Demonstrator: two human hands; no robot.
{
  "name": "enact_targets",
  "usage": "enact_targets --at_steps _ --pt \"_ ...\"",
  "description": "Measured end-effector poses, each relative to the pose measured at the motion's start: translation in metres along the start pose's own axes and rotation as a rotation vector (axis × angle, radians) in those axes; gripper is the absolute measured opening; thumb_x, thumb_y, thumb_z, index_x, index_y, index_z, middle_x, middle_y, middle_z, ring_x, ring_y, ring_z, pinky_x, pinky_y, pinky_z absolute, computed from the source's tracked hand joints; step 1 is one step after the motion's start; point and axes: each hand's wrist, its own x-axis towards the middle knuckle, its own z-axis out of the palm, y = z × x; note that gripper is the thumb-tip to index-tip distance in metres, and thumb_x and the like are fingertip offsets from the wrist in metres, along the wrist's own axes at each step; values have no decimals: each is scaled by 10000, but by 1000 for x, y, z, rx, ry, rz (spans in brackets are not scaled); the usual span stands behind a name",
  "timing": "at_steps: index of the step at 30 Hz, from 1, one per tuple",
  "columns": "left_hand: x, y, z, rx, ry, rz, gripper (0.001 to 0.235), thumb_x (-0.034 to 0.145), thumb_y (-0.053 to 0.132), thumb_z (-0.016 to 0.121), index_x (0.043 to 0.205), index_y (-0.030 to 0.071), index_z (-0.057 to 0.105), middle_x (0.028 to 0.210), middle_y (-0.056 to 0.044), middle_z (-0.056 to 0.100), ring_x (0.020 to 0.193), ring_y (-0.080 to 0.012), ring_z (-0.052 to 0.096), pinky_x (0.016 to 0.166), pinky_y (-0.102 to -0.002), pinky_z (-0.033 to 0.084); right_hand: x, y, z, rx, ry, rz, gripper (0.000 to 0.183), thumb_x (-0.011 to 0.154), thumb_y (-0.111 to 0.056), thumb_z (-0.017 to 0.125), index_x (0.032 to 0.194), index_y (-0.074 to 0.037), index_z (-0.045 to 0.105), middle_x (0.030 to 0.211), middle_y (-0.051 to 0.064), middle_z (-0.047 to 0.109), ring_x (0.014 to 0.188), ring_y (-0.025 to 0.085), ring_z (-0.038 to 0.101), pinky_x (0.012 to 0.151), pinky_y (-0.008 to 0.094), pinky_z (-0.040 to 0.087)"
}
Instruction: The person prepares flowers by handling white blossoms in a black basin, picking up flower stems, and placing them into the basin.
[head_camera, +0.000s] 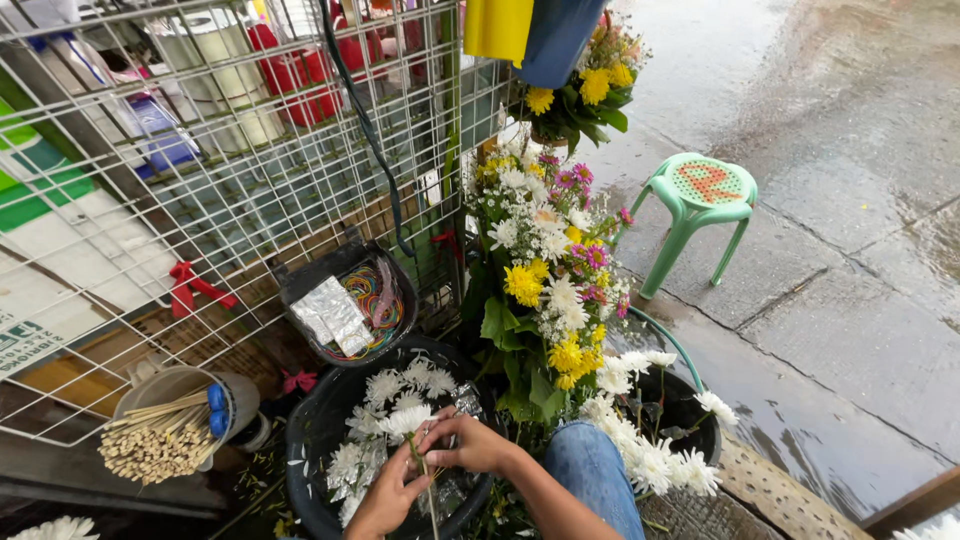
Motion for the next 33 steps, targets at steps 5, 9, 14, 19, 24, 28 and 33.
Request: enact_targets --at_steps 5,9,14,19,24,28,33 --pt "-16 32 4 -167 -141 21 884 861 -49 718 1593 236 311 1691 -75 274 1452 -250 478 1163 -437 434 -6 -6 5 361 -146 95 257 842 -259 794 1069 -143 767 1212 36 649 1102 231 617 992 385 560" --pt "0 -39 -18 -319 -98 -85 959 791 -84 812 1579 93 294 1433 -187 666 1267 -251 658 1065 -392 528 3 23 23 669 -206 19 147 824 -146 855 935 -91 774 970 50 760 945 192 710 928 328 588" --pt "-24 66 27 -552 144 -136 772 862 -176 605 1554 117 425 1426 -239 605 1179 -360 612 888 -538 589 0 2 23 667 53 56 101 879 -82 792 833 -89 703 853 38 723 837 184 689 848 344 582" --pt "-10 43 43 -384 415 -146 233 920 -16 688 1147 -64 675 1102 -237 707 1013 -296 682 781 -446 674 8 7 34 499 464 210 211 909 -134 815 803 -120 632 753 -1 617 738 137 548 764 309 468" --pt "-9 49 46 254 455 -301 384 1004 430 496 1281 273 711 1386 126 644 760 -144 688 573 -258 499 9 12 45 328 475 272 310 923 -217 835 727 -139 608 690 -5 631 593 89 524 534 245 431" --pt "-5 39 41 352 402 -380 442 1016 511 382 1397 376 562 1336 73 644 917 -188 713 522 -261 447 12 13 36 238 467 142 316 922 -167 830 693 -139 614 645 -20 649 527 99 538 488 265 405" --pt "-2 10 17 -551 201 -263 288 1007 90 542 1199 34 749 1095 -187 640 890 -257 526 628 -352 445 4 7 8 244 169 -57 315 825 -400 809 692 -169 642 1123 31 789 591 42 488 510 235 362"
